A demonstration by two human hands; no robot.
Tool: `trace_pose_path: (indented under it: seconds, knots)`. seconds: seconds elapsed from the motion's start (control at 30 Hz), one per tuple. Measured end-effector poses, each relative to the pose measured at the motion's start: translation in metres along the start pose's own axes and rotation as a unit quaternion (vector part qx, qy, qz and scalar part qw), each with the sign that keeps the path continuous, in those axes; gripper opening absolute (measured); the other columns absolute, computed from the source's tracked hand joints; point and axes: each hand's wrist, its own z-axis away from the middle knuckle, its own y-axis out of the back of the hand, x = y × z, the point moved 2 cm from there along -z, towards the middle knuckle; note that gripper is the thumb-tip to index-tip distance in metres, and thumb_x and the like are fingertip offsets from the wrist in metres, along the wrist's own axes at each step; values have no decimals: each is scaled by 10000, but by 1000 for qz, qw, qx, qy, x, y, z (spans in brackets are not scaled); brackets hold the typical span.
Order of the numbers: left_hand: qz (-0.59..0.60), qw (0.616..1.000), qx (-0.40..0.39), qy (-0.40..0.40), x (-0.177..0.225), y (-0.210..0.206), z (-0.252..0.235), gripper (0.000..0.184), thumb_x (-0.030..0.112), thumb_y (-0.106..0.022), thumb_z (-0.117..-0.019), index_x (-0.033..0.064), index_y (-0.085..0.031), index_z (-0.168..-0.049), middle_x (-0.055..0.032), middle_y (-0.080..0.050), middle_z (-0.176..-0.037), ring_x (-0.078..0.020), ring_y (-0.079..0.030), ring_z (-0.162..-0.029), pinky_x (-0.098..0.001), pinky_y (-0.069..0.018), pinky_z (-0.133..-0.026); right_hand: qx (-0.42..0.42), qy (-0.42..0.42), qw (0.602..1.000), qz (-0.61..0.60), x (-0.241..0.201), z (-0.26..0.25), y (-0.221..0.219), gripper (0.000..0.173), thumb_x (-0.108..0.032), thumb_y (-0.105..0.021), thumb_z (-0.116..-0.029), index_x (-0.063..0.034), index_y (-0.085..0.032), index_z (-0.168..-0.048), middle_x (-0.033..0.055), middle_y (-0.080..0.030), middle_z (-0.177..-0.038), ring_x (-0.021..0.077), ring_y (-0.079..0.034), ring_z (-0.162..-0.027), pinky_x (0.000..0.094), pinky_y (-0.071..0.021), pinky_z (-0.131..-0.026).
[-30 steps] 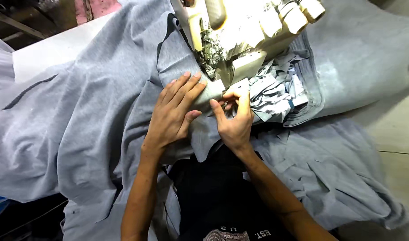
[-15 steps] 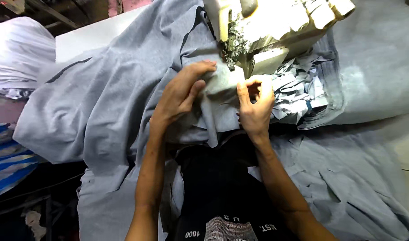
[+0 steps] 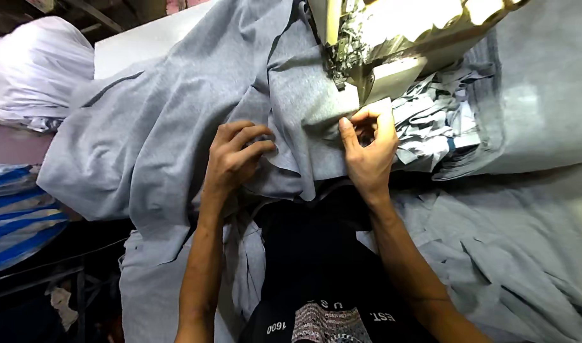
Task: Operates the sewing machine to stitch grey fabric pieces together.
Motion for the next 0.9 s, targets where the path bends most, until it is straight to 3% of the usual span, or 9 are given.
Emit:
trace_pose_path:
  seconds: [0.1,0.17,0.27,0.37,0.43,0.57,0.63,0.77,0.9]
  knots:
    - [93,996,6,0,11,9,-17,148,17,-621,-954,56,-764,-948,-98,-747,-1131,-282,-623,-1230,-456,-446,-1087,2,-16,999,-39,-2,2,4,307,-188,-686,-984,-83,-545,-1235,28,-608,-938,85,-585,-739,232,-497,-619]
    - [199,980,24,-10,18,18,-34,145,103,-576,-991,38,-699,-954,-100,-746,-1085,-287,-637,-1219,-489,-461,-1096,5,-3,998,-61,-3,1,7,341,-167,-677,-982,-71,-528,-1274,38,-638,-997,98,-642,-838,259,-558,-709]
    - [321,946,39,-19,32,30,-78,184,249,-573,-1053,81,-647,-1039,-19,-706,-968,-148,-696,-977,-377,-589,-901,-1,29,994,-106,-5,0,12,278,-104,-634,-996,-35,-529,-1244,61,-634,-1047,118,-656,-912,286,-586,-788]
    - [279,960,-30,-1,48,27,-124,163,123,-609,-1020,-28,-658,-1057,-48,-663,-930,-45,-627,-829,-221,-547,-755,-56,23,987,-151,-7,1,17,199,-64,-595,-1013,-32,-610,-1209,68,-636,-1103,104,-654,-944,254,-585,-799]
    - [183,979,-88,31,48,7,-142,179,164,-636,-1010,0,-701,-1037,-73,-671,-910,-92,-606,-768,-251,-514,-697,-87,-13,984,-156,-8,5,21,194,-112,-544,-1053,-50,-650,-1203,51,-642,-1131,89,-655,-967,241,-583,-806]
    - [78,982,-130,111,36,-36,-142,206,244,-626,-1012,58,-699,-1063,-91,-693,-963,-214,-671,-866,-425,-551,-772,-103,-38,990,-85,-3,18,24,353,-317,-454,-1091,-66,-700,-1053,33,-634,-1064,84,-616,-957,266,-535,-787]
    - [76,984,-111,118,35,-42,-137,207,244,-625,-1013,57,-690,-1072,-91,-693,-980,-210,-670,-896,-404,-546,-792,-105,-38,992,-51,-2,26,24,382,-365,-466,-1079,-84,-701,-974,21,-623,-1049,83,-603,-976,271,-523,-808]
    - [82,983,-86,139,35,-43,-134,192,235,-631,-1009,64,-689,-1072,-74,-695,-960,-190,-666,-909,-377,-541,-828,-77,-29,996,38,2,45,18,302,-318,-632,-1011,-74,-704,-849,43,-652,-949,135,-628,-934,314,-528,-797]
    - [87,985,-63,138,39,-44,-133,170,234,-639,-1009,82,-700,-1055,-50,-692,-964,-172,-653,-917,-356,-526,-817,-62,-38,997,21,4,59,24,294,-268,-633,-1016,-77,-720,-810,25,-673,-881,114,-640,-886,290,-535,-790]
